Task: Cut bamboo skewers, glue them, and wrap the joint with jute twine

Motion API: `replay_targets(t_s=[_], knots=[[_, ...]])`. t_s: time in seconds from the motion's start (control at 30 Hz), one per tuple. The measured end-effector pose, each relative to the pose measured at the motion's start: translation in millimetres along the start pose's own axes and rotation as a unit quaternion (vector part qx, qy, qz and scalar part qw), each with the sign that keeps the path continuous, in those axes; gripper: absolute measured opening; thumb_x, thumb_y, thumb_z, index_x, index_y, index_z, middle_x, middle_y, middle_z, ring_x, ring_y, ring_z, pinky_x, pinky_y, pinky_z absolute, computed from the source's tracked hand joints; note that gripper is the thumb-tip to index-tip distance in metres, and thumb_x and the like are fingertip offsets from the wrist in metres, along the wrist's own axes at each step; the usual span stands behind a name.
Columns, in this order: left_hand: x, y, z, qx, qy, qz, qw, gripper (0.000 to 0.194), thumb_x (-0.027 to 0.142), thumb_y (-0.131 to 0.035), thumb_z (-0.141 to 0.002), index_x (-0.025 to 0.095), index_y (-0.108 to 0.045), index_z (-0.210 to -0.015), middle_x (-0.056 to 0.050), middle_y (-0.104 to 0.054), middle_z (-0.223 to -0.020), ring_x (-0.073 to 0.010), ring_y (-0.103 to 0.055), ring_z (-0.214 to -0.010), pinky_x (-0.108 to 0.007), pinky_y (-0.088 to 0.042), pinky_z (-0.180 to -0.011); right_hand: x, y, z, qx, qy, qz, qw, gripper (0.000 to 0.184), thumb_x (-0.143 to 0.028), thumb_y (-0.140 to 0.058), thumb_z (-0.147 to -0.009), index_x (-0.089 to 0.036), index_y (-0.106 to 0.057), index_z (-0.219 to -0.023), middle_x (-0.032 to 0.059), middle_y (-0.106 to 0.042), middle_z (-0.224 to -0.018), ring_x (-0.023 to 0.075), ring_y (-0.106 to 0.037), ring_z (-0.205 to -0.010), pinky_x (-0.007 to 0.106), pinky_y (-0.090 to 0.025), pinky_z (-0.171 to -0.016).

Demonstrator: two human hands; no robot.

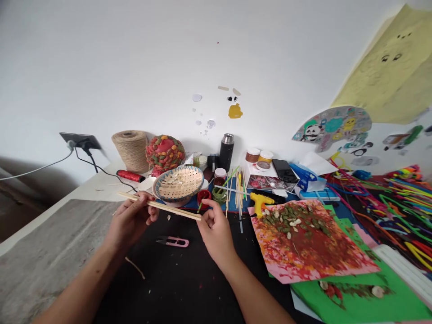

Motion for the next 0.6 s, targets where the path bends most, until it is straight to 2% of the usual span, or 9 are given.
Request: replay_targets(t_s=[0.13,0.3,0.4,0.5,0.6], knots=[[-3,-2.4,1,-0.01,0.008,-0.011,1.0,0.038,0.046,-0.092,-0.076,0.014,-0.072,-0.083,-0.001,-0.067,-0.057,-0.0141,-0.064,-0.048,-0.018,-0.045,-0.041,1,-2,-8,0.009,0.022,0.016,1.0,0.032,-0.041,-0.07,-0.094,-0.018,-0.066,-0.115,-0.0091,-0.048,-0.069,0.0074,-0.044,-0.045,0.023,-0.034,-0.045],[-7,-4.3,3,-0.021,0.024,-0.023,0.999,0.041,0.048,-0.091,-0.076,0.014,-0.071,-0.084,-0.002,-0.068,-0.058,-0.0148,-0.064,-0.05,-0.019,-0.045,-0.043,-1,6,-19,0.043,0.021,-0.029,0.998,0.043,-0.058,-0.07,-0.092,-0.019,-0.071,-0.11,-0.0051,-0.056,-0.067,0.0103,-0.049,-0.045,0.023,-0.039,-0.041],[-8,-4.4,3,-0.024,0.025,-0.027,0.999,0.041,0.049,-0.091,-0.076,0.014,-0.07,-0.085,-0.002,-0.069,-0.059,-0.0152,-0.064,-0.05,-0.02,-0.045,-0.043,-2,18,-25,0.078,0.014,-0.052,0.996,0.044,-0.062,-0.071,-0.09,-0.019,-0.071,-0.101,-0.0026,-0.061,-0.067,0.0112,-0.054,-0.046,0.022,-0.037,-0.041],[-9,-3.1,3,-0.022,0.028,-0.031,0.999,0.042,0.049,-0.091,-0.076,0.014,-0.07,-0.085,-0.002,-0.068,-0.06,-0.0152,-0.063,-0.05,-0.02,-0.044,-0.043,0,27,-28,0.098,-0.004,-0.058,0.993,0.044,-0.06,-0.071,-0.089,-0.018,-0.07,-0.102,-0.0021,-0.063,-0.069,0.0109,-0.056,-0.043,0.021,-0.03,-0.038],[-10,-1.4,4,-0.02,0.027,-0.031,0.999,0.041,0.049,-0.09,-0.077,0.014,-0.07,-0.085,-0.002,-0.068,-0.06,-0.0152,-0.063,-0.051,-0.02,-0.044,-0.043,1,29,-24,0.092,-0.006,-0.044,0.995,0.041,-0.054,-0.07,-0.089,-0.019,-0.069,-0.11,-0.0031,-0.064,-0.068,0.0113,-0.056,-0.043,0.021,-0.034,-0.04]])
Point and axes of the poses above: each hand's wrist, its own z-axis away from the middle knuckle, its own y-axis out of the back of the hand, x = y × z, the point moved 6 cm from there along -z, towards the middle knuckle
